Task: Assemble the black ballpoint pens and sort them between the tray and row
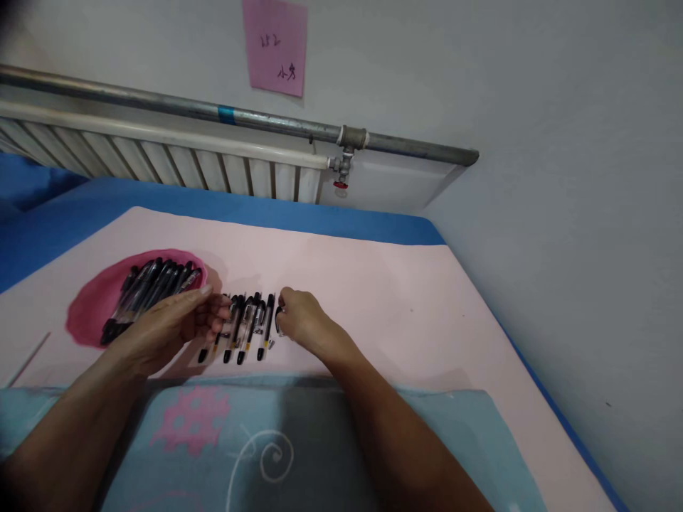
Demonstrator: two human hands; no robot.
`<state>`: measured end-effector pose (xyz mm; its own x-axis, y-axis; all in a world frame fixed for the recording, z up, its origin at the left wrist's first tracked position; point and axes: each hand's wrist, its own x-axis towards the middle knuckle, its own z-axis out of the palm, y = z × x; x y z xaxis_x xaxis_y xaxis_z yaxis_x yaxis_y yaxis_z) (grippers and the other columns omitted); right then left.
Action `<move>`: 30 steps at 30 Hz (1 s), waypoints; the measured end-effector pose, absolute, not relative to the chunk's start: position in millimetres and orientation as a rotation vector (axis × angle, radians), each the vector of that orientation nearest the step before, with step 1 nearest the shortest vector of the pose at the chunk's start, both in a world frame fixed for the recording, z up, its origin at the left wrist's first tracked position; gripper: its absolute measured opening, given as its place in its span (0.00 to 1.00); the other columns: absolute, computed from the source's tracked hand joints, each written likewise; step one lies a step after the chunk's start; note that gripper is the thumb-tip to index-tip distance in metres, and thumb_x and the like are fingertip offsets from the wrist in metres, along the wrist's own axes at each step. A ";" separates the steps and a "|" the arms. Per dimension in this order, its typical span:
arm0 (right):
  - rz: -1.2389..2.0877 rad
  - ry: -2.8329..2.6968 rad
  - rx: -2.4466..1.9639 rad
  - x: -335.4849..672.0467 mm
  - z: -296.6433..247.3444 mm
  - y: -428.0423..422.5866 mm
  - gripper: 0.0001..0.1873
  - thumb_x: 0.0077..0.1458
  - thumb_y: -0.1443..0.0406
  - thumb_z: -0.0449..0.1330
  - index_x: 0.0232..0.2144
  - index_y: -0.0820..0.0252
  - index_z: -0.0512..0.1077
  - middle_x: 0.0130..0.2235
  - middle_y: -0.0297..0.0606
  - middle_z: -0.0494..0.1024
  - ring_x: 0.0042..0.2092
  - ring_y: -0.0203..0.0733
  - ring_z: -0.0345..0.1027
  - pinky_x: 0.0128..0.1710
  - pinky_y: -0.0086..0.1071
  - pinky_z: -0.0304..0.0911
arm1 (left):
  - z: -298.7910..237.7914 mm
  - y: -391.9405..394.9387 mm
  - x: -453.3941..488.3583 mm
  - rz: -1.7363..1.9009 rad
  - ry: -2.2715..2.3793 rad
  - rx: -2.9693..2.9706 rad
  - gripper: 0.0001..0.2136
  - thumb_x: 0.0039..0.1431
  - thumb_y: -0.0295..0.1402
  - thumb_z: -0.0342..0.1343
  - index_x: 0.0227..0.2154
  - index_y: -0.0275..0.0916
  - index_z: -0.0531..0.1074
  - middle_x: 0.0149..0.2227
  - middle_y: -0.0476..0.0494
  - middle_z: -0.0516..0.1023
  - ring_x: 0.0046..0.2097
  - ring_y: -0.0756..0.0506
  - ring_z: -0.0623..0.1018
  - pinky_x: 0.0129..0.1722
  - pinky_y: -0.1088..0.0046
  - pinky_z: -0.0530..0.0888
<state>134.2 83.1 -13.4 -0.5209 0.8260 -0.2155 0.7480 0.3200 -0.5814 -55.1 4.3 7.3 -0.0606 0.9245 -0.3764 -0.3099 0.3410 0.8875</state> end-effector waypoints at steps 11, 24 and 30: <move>0.898 -2.414 -1.401 128.0 -17.0 84.8 0.06 0.46 0.72 0.52 0.27 0.60 0.67 0.29 0.35 0.72 0.29 0.33 0.61 0.28 0.25 0.52 | 4.6 5.1 -54.0 1.145 1.236 0.692 0.11 0.50 0.39 0.55 0.27 0.34 0.74 0.24 0.43 0.74 0.24 0.50 0.72 0.22 0.75 0.69; 0.841 -2.240 -1.461 137.9 -19.7 101.8 0.08 0.47 0.69 0.51 0.29 0.62 0.69 0.29 0.38 0.73 0.30 0.37 0.64 0.28 0.27 0.55 | 12.5 0.1 -148.8 0.962 2.655 1.143 0.12 0.49 0.41 0.50 0.31 0.40 0.72 0.30 0.44 0.75 0.34 0.43 0.72 0.32 0.69 0.65; 0.832 -2.249 -1.433 137.6 -20.1 100.6 0.08 0.47 0.70 0.51 0.28 0.62 0.70 0.29 0.38 0.73 0.31 0.38 0.64 0.30 0.28 0.55 | 2.4 12.6 -125.4 0.453 2.642 1.581 0.13 0.48 0.43 0.49 0.27 0.39 0.71 0.31 0.40 0.75 0.33 0.42 0.72 0.28 0.70 0.62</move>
<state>137.6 100.6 -20.1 -0.4294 0.9028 -0.0213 0.6994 0.3175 -0.6404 -125.4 12.6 2.4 -0.4836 0.8666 0.1233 0.8581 0.4416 0.2621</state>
